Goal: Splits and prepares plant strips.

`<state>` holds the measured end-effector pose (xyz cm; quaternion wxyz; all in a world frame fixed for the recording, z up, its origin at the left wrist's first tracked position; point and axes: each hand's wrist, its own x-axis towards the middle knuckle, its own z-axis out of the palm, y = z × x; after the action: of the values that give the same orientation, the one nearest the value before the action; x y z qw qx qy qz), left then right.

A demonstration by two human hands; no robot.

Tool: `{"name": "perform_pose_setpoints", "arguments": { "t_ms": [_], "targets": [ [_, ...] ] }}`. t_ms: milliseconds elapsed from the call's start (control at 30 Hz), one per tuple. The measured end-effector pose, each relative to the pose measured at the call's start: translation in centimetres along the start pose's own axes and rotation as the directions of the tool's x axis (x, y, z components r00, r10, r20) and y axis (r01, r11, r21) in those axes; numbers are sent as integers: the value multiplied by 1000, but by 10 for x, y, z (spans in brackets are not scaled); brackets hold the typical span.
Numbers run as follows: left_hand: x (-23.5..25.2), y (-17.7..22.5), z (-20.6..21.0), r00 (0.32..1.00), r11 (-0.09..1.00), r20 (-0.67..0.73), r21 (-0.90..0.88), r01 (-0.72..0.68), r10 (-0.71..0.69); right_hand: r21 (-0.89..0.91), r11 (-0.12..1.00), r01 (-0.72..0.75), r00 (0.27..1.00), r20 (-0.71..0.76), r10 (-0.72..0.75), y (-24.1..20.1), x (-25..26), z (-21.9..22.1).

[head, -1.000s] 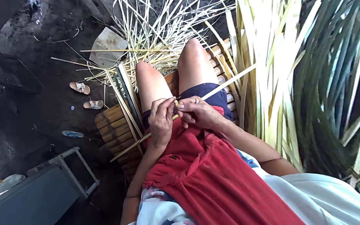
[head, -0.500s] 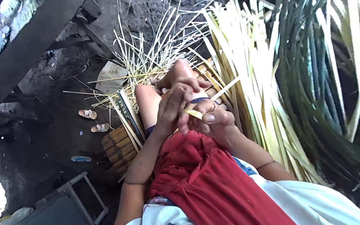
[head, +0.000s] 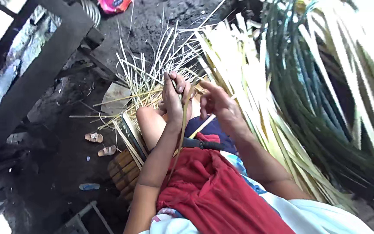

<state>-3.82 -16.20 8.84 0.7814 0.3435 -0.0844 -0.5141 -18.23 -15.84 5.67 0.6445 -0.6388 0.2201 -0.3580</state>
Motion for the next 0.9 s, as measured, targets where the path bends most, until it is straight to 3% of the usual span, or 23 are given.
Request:
{"name": "perform_pose_setpoints", "arguments": {
  "t_ms": [67, 133, 167, 233, 300, 333, 367, 433, 500, 567, 633, 700, 767, 833, 900],
  "targets": [
    [5, -11, 14, 995, 994, 88, 95, -54, 46, 37, 998, 52, 995, -83, -49, -5, 9, -9],
    [13, -16, 17, 983, 981, 157, 155, -119, 94, -29, 992, 122, 989, -77, -124, -6, 13, -18],
    [18, -15, 14, 980, 977, 165, 163, -137, 110, -94, 986, 137, 990, -18, -139, -7, 11, -21],
    [33, -9, 4, 986, 979, 98, 140, -145, 132, -158, 977, 141, 964, 246, -99, -2, -6, -19],
    [46, -1, -5, 990, 984, -24, 113, -136, 139, -164, 975, 152, 865, 498, -51, 12, -29, -8],
    [48, 1, -10, 992, 988, -31, 101, -116, 120, -141, 977, 159, 845, 532, -60, 16, -33, -5],
    [47, 3, -14, 998, 994, 7, 82, -69, 69, -115, 982, 153, 857, 510, -74, 16, -32, -6],
    [37, 4, -26, 969, 991, 208, 25, 129, -131, -98, 987, 129, 943, 319, -91, 5, -19, -14],
    [21, 5, -34, 852, 937, 393, 106, 332, -346, -193, 971, 144, 989, 50, -136, -9, -2, -25],
    [-8, 3, -39, 789, 883, 398, 257, 393, -467, -290, 946, 145, 973, -131, -189, -16, 8, -30],
    [-29, -4, -39, 830, 880, 318, 299, 370, -457, -344, 928, 144, 969, -143, -203, -18, 15, -29],
    [-31, -12, -33, 923, 922, 171, 246, 299, -345, -406, 901, 152, 986, 5, -164, -18, 13, -21],
    [-16, -19, -26, 981, 979, 48, 82, 185, -189, -458, 875, 156, 985, 140, -102, -14, 9, -13],
    [-5, -14, -31, 988, 990, -53, 0, 142, -142, -318, 939, 131, 952, 303, -30, -16, 1, -14],
    [6, 0, -45, 985, 994, -144, -68, 90, -99, -41, 999, 34, 816, 578, -4, -18, -22, -18]
  ]
}}
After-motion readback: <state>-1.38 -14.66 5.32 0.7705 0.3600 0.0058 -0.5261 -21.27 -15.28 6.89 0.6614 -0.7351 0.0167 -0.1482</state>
